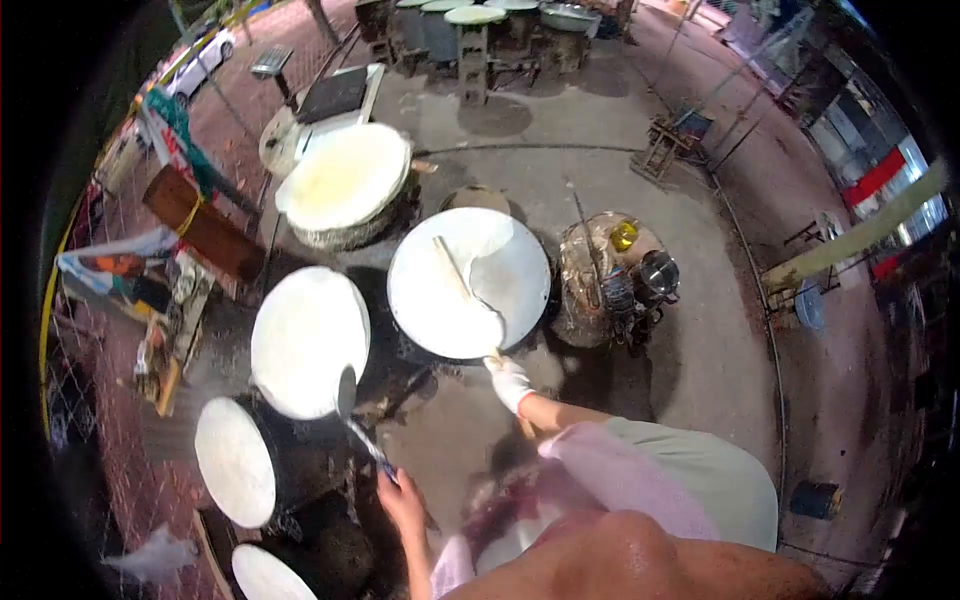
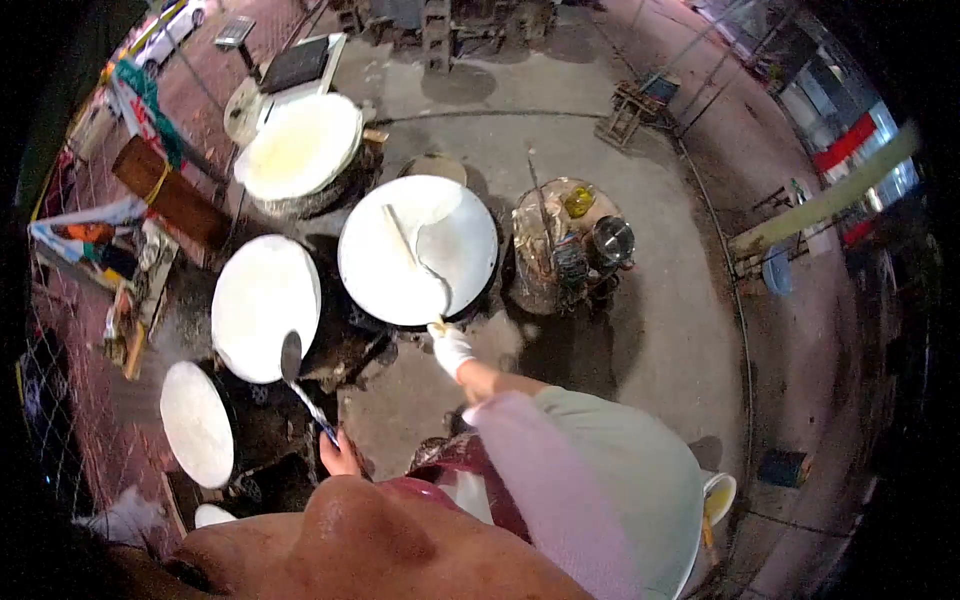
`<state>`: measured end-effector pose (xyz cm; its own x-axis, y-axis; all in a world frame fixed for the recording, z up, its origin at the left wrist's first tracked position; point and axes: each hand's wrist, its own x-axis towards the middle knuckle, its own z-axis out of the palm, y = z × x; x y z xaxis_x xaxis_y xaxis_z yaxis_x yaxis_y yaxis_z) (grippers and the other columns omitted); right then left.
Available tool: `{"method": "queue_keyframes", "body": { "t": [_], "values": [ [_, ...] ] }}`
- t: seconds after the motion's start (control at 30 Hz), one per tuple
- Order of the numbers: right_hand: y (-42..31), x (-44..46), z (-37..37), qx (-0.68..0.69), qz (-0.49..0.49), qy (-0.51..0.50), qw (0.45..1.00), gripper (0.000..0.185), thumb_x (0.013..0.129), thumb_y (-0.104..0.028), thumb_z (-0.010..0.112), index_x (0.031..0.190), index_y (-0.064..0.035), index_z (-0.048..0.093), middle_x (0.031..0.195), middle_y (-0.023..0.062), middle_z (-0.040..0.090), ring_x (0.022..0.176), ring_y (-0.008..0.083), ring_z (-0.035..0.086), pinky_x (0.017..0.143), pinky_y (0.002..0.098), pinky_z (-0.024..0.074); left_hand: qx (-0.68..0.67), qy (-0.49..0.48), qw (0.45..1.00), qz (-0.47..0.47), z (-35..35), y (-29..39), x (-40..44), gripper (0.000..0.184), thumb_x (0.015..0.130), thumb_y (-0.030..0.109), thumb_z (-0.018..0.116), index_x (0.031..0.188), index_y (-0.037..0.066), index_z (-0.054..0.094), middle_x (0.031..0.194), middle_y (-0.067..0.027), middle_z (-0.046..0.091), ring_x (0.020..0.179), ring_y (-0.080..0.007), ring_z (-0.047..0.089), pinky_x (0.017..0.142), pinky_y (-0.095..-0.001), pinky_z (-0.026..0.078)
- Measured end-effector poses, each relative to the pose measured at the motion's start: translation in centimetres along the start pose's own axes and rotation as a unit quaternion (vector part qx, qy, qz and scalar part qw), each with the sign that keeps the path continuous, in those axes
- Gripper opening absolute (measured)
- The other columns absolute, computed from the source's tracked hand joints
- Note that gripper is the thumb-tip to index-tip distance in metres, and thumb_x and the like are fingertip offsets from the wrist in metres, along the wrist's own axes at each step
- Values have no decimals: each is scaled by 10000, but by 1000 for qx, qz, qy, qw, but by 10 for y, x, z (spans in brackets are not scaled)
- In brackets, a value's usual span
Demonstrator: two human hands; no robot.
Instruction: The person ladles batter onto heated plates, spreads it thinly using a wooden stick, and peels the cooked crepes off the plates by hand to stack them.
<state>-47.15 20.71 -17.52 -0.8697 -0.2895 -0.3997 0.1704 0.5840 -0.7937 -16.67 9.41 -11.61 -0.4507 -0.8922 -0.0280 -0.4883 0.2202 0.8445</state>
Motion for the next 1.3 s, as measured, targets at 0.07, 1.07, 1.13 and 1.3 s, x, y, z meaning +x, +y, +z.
{"method": "queue_keyframes", "body": {
  "t": [0.07, 1.07, 1.13, 1.3],
  "values": [
    [22, 26, -13, 36, 65, -12, 997, 494, 933, -474, 510, 1151, -42, 611, 818, 156, 657, 785, 273, 647, 749, 411, 490, -79, 13, 993, -82, 2, -4, -12, 131, 926, 115, 545, 925, -15, 531, 745, -55, 538, 616, -121, 495, 548, -289, 426],
    [45, 134, -233, -236, -271, -253, 898, 493, 900, -514, 542, 967, -35, 640, 824, 214, 663, 799, 353, 666, 732, 438, 510, -99, 51, 971, -211, 145, 190, -63, 103, 933, 124, 551, 907, 24, 540, 647, 28, 496, 538, -53, 457, 466, -225, 357],
    [45, 146, -251, -322, -206, -235, 894, 557, 903, -538, 514, 1233, -90, 542, 791, 222, 654, 787, 338, 671, 695, 448, 510, -94, 61, 972, -206, 148, 189, -65, 104, 932, 121, 549, 923, 17, 547, 643, 24, 498, 514, -54, 452, 455, -223, 353],
    [-2, 270, -236, -360, -241, -182, 883, 665, 921, -563, 414, 1412, -114, 410, 842, 237, 660, 808, 365, 659, 684, 484, 503, -93, 64, 959, -260, 147, 215, -73, 124, 933, 121, 546, 936, -3, 555, 663, 6, 527, 555, -66, 476, 477, -221, 370]
  ]
}}
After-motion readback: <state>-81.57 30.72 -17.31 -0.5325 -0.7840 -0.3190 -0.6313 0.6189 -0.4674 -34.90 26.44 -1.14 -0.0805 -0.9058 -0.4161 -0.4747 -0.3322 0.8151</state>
